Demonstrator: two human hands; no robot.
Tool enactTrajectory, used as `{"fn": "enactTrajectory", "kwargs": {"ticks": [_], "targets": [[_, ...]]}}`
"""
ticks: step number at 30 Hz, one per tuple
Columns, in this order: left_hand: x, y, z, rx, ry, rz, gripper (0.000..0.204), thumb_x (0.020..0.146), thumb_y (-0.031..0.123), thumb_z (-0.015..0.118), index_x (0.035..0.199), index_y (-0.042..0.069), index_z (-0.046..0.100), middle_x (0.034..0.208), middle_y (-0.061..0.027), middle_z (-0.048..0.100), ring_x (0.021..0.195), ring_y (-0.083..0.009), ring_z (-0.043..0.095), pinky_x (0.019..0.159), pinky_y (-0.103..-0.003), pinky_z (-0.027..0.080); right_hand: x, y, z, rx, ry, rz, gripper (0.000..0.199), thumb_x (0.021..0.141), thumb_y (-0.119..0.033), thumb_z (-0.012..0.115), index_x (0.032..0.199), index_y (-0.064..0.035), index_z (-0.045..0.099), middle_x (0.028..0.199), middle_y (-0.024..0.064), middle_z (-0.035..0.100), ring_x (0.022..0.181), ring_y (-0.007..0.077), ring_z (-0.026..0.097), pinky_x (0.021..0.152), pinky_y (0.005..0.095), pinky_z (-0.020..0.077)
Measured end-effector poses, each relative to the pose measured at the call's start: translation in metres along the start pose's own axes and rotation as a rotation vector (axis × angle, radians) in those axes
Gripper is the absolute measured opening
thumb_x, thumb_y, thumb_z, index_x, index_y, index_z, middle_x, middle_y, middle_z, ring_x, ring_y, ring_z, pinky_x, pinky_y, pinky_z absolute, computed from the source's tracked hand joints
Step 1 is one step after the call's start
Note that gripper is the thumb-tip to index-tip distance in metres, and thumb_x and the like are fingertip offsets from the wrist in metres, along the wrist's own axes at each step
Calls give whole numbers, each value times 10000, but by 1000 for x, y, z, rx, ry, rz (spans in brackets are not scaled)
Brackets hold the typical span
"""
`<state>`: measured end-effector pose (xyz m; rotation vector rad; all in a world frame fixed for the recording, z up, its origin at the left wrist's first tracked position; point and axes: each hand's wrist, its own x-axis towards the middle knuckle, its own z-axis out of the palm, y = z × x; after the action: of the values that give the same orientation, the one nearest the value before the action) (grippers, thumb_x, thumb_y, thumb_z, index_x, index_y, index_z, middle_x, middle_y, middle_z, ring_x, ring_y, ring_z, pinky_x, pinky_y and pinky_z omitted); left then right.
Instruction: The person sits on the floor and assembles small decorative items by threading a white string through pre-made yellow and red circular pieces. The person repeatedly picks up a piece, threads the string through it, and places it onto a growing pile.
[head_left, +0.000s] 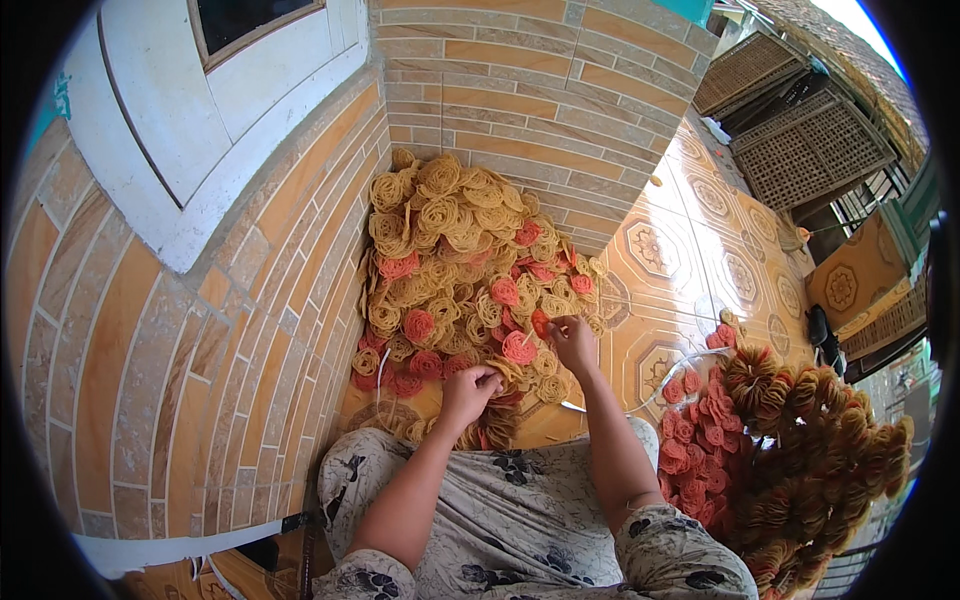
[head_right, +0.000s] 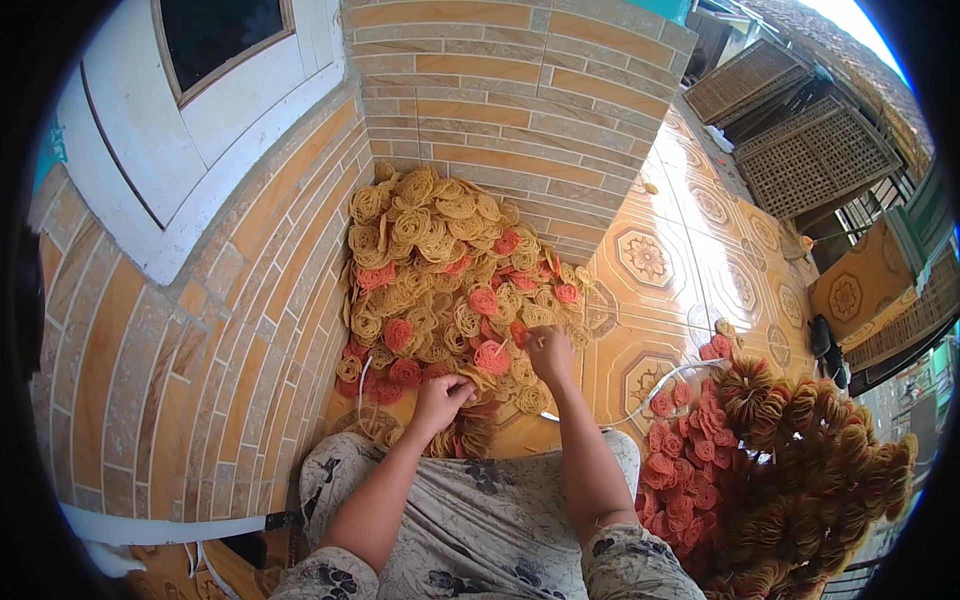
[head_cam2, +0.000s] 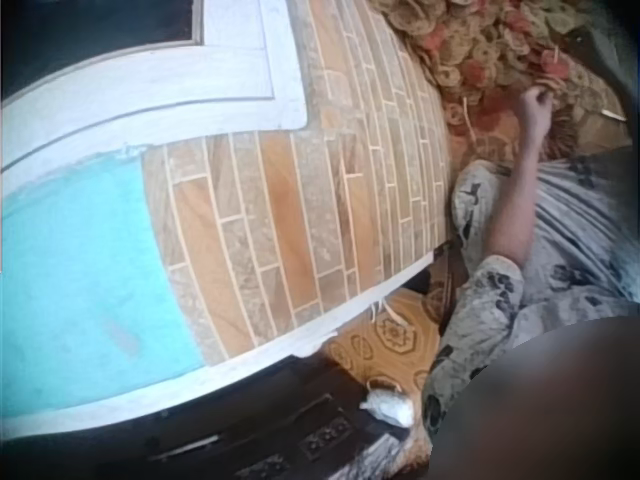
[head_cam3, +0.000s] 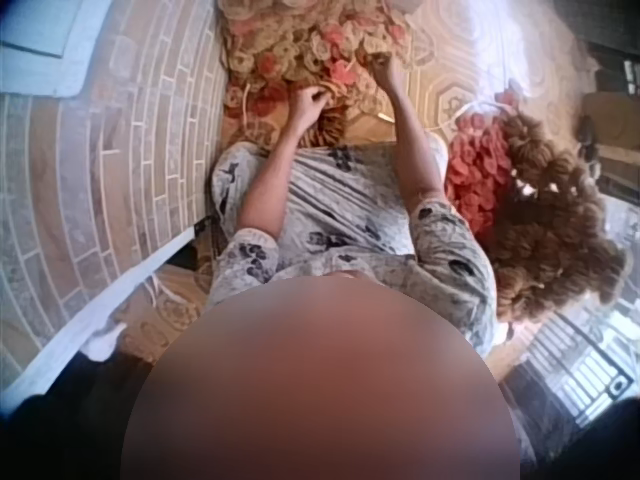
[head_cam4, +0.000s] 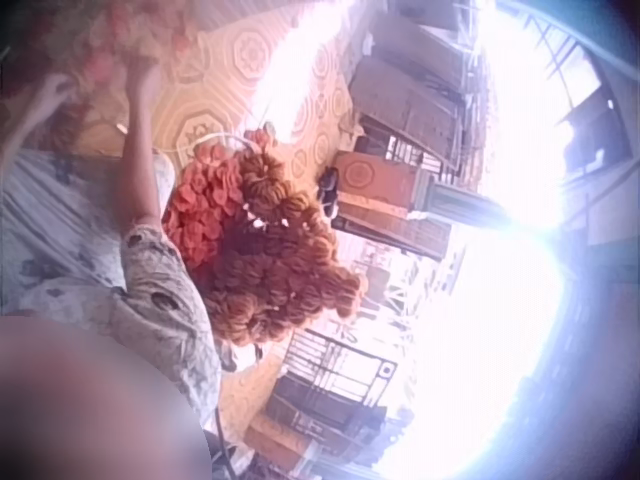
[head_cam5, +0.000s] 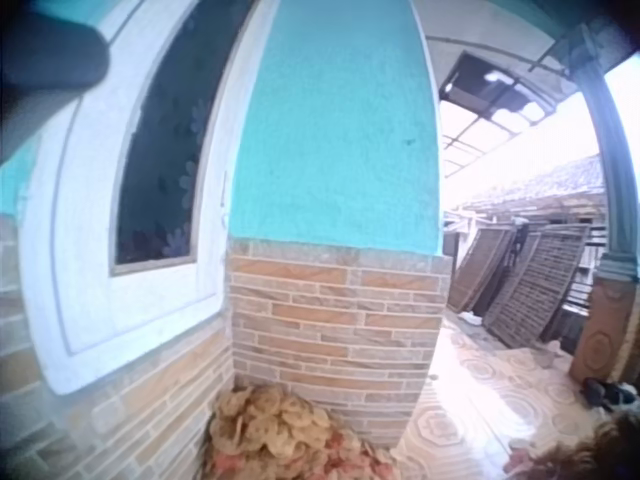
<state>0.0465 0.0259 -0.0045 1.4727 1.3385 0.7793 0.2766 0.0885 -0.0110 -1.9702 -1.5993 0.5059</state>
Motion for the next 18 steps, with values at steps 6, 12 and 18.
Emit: {"fn": "enactTrajectory", "kwargs": {"ticks": [6, 12, 18], "targets": [[1, -4, 4, -49, 4, 25, 221, 889, 200, 646, 962, -3, 694, 773, -55, 717, 656, -74, 632, 595, -250, 471, -8, -2, -11, 644, -233, 91, 284, 900, -238, 624, 1022, 18, 638, 852, 119, 656, 740, 238, 598, 712, 318, 467], [1, -1, 2, -41, 9, 28, 216, 892, 187, 645, 962, -12, 691, 773, -58, 716, 664, -71, 633, 599, -246, 472, -13, -16, -21, 332, -54, -152, 258, 905, -214, 622, 1020, 17, 633, 1001, 133, 592, 870, 231, 594, 737, 320, 475], [0, 0, 4, -120, 29, 33, 201, 891, 166, 646, 958, -18, 689, 776, -62, 715, 658, -68, 628, 590, -242, 467, -19, -35, -32, 296, -29, -301, 188, 886, -171, 641, 979, -8, 643, 1016, 134, 580, 930, 275, 584, 796, 366, 460]]}}
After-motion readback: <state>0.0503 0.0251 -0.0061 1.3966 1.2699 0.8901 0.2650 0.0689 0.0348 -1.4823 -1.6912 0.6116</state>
